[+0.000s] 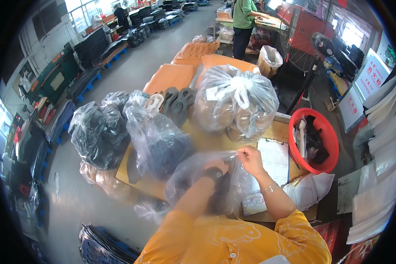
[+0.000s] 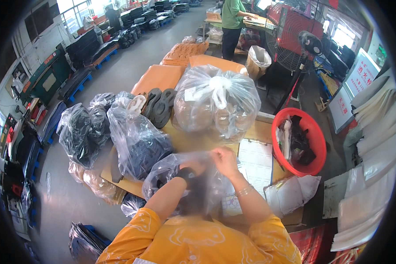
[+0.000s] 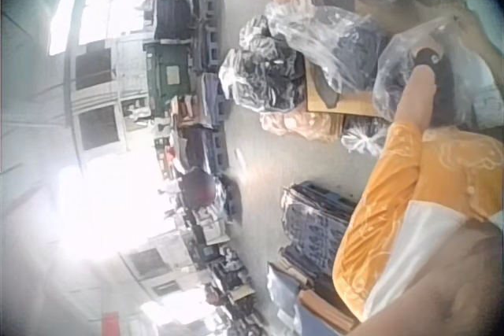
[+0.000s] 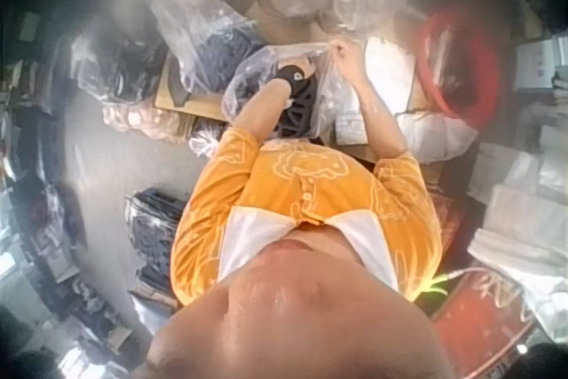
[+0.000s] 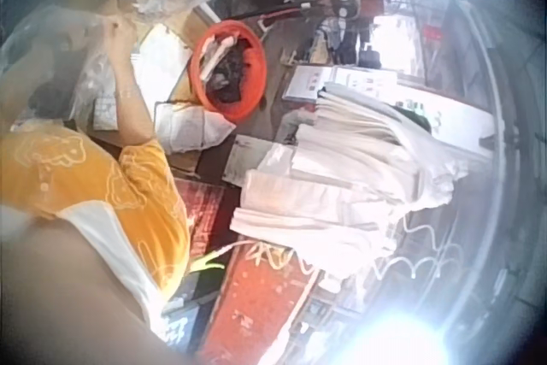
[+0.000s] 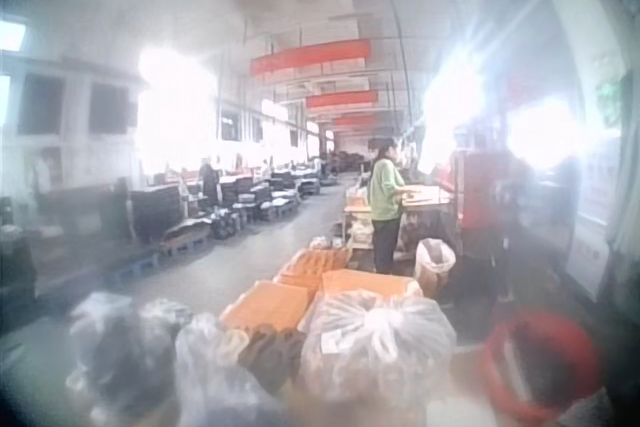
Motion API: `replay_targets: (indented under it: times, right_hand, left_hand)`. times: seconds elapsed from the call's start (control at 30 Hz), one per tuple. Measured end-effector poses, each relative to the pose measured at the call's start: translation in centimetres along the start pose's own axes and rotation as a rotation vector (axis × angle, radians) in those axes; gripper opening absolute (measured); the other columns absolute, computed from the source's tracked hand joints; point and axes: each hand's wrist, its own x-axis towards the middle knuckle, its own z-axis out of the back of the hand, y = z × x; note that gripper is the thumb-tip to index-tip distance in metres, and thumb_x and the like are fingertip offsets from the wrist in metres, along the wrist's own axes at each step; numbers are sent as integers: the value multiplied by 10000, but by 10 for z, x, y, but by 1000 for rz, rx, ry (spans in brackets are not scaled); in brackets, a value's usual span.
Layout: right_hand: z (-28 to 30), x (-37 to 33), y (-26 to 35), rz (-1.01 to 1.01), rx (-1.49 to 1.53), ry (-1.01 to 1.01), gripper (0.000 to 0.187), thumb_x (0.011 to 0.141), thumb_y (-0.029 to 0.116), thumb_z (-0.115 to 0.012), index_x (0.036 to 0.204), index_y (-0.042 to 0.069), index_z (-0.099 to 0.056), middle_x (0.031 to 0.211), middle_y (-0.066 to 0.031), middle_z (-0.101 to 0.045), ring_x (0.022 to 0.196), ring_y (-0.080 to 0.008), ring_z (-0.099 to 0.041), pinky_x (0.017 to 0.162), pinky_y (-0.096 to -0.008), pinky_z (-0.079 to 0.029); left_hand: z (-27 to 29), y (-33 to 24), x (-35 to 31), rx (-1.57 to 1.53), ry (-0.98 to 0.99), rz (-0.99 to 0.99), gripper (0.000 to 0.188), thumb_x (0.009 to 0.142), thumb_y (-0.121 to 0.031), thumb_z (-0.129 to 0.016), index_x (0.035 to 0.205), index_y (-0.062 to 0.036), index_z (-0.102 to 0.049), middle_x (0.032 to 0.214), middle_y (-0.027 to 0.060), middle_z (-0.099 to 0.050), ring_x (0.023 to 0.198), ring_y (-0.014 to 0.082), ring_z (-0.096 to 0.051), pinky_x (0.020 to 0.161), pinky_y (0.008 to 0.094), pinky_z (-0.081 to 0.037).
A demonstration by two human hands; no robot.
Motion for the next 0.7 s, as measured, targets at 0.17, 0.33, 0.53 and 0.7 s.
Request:
replay_targets:
  times: [0.17, 0.33, 0.53, 0.7]
  right_hand:
    - [10, -16, 55, 257, -68, -53, 39, 771, 91, -719, 781, 68, -689, 739, -89, -667, 746, -266, -618, 743, -371, -471]
    - [2, -12, 58, 295, -90, -31, 45, 773, 98, -719, 784, 67, -688, 742, -85, -670, 735, -269, -613, 763, -378, -467]
    - [4, -11, 54, 165, -100, -99, 46, 775, 107, -715, 780, 72, -686, 741, -88, -669, 731, -279, -613, 753, -390, -468]
    - [-5, -11, 60, 253, -158, -63, 45, 776, 114, -712, 774, 78, -685, 724, -87, -659, 708, -285, -606, 720, -384, -470]
  left_hand:
    - [-27, 13, 16, 59, 8, -9, 511, 894, -515, -463, 1180, -130, -640, 1227, 146, -615, 1122, 311, -595, 930, 423, -469]
    - [-21, 7, 14, 56, -5, 35, 518, 893, -521, -462, 1182, -130, -640, 1230, 147, -613, 1122, 313, -595, 930, 422, -470]
    - [-12, 1, 12, 50, -20, 55, 525, 893, -529, -462, 1186, -131, -640, 1235, 148, -611, 1123, 315, -594, 930, 422, -470]
    - [-18, 2, 16, 45, -39, 64, 532, 892, -535, -461, 1189, -131, -640, 1238, 149, -608, 1124, 316, -593, 930, 422, -470]
